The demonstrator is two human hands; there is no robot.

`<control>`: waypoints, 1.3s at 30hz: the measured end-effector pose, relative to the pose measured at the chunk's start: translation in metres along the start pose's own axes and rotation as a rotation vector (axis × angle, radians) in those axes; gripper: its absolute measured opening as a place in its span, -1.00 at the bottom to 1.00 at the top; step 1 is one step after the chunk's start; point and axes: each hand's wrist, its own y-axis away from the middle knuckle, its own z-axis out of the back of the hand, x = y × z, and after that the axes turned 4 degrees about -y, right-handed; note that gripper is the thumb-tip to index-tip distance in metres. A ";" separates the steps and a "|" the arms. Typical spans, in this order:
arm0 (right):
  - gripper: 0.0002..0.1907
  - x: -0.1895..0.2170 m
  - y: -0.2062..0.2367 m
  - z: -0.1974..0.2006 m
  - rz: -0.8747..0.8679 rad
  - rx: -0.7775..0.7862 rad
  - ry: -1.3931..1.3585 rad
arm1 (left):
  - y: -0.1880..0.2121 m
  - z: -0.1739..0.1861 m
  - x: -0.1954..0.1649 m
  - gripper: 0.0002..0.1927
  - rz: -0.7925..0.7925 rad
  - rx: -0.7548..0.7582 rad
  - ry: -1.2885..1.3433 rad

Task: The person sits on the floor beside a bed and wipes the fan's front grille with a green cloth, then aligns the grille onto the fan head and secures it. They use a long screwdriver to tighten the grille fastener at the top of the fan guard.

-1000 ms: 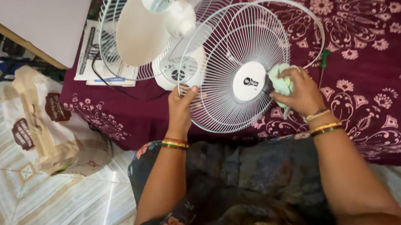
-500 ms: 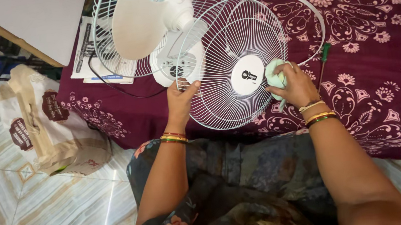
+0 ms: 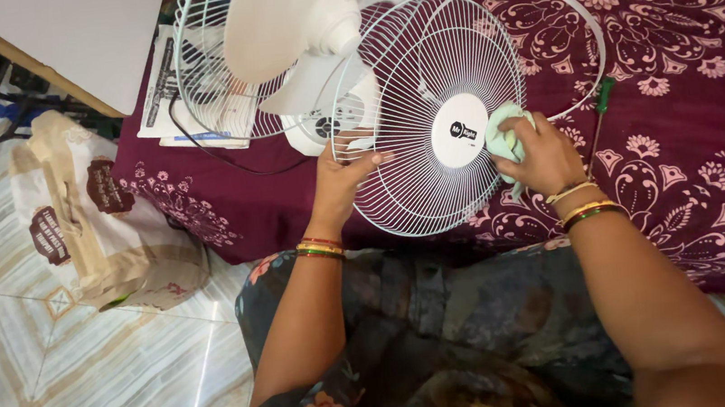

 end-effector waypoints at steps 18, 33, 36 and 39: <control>-0.54 -0.012 0.011 -0.030 -0.020 -0.032 0.020 | 0.004 -0.012 -0.016 -0.69 0.161 0.110 -0.177; -0.60 -0.006 0.009 -0.032 -0.103 -0.087 -0.019 | 0.001 -0.009 -0.008 -0.69 0.148 0.123 -0.156; -0.59 -0.007 0.007 -0.030 -0.105 -0.090 -0.122 | -0.001 -0.004 -0.007 -0.69 0.125 0.048 -0.160; -0.63 -0.011 0.004 -0.028 -0.144 -0.124 -0.253 | -0.002 -0.001 -0.003 -0.69 0.092 0.022 -0.108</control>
